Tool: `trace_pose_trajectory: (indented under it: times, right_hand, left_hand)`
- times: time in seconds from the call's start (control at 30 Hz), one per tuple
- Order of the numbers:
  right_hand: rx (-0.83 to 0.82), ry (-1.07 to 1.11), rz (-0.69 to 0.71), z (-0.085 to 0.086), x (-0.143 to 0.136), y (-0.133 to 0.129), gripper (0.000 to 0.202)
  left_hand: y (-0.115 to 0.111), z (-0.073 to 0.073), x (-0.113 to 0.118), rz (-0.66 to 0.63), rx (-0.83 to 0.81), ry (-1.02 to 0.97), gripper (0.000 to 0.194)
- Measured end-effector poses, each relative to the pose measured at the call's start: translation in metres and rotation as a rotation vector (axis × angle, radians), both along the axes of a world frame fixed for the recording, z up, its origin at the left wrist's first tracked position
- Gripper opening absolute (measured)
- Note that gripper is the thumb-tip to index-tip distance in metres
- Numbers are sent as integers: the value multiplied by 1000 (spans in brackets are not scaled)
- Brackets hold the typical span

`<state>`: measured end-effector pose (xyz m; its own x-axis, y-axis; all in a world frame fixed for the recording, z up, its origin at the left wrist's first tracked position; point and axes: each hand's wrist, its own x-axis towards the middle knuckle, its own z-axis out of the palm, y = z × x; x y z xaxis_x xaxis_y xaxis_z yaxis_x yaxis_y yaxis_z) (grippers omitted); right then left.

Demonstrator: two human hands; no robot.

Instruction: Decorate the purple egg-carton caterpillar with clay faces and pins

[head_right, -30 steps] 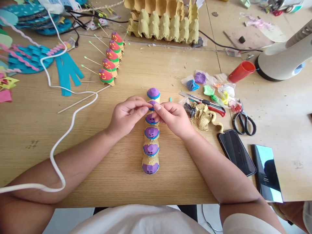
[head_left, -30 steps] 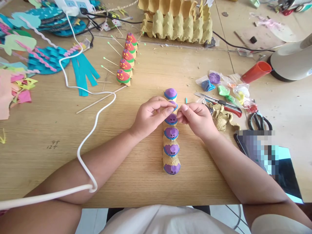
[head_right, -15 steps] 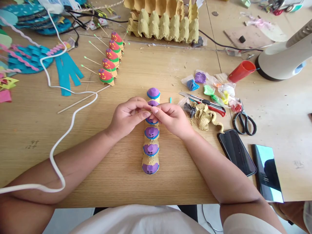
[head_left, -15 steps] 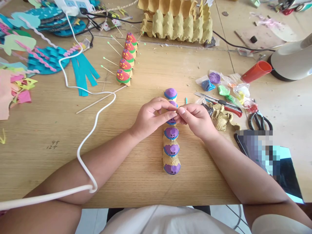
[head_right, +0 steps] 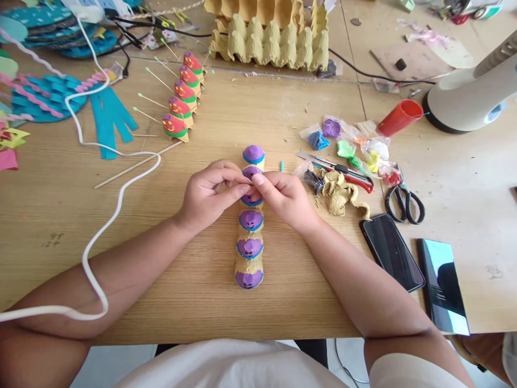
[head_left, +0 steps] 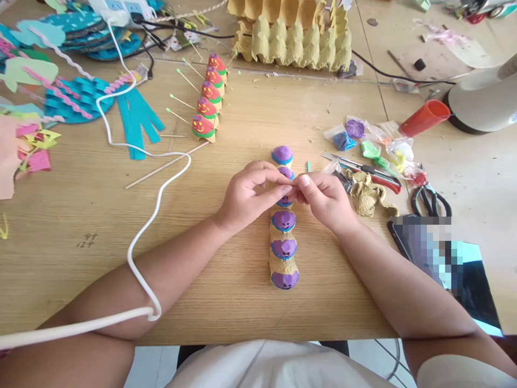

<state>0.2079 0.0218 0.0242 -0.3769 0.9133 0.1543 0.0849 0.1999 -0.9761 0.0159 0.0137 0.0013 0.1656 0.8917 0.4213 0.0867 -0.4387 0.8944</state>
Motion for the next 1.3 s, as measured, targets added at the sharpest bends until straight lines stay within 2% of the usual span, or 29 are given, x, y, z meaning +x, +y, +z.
trace_pose_trajectory:
  times: [0.07, 0.2, 0.27, 0.4, 0.53, 0.67, 0.8, 0.93, 1.1, 1.3]
  right_hand:
    - [9, 16, -38, -3, 1, 0, 59]
    - [85, 40, -75, -8, 1, 1, 41]
    - [156, 30, -58, -8, 1, 1, 41]
    - [317, -32, -65, -6, 2, -1, 21]
    - [345, -46, -101, -4, 2, -3, 15]
    - [308, -7, -186, -2, 1, -5, 18]
    - [181, 13, -228, 1, 1, -8, 34]
    - [93, 16, -255, 2, 2, -7, 48]
    - [62, 6, -247, 3, 4, -6, 57]
    - [26, 25, -171, 3, 1, -6, 55]
  left_hand:
    - [0, -1, 0, 8, -17, -11, 12]
    - [2, -3, 0, 5, -83, -73, 17]
    - [4, -4, 0, -25, -116, -135, 18]
    - [6, -5, 0, -121, -217, -240, 16]
    - [7, -8, -2, -175, -243, -266, 20]
    - [7, -8, -3, -132, -229, -288, 30]
    - [8, -7, -1, -60, -222, -299, 31]
    - [8, -9, -1, -53, -216, -276, 33]
    - [6, -7, -2, -75, -199, -257, 30]
    - [1, 0, -1, -126, -171, -153, 27]
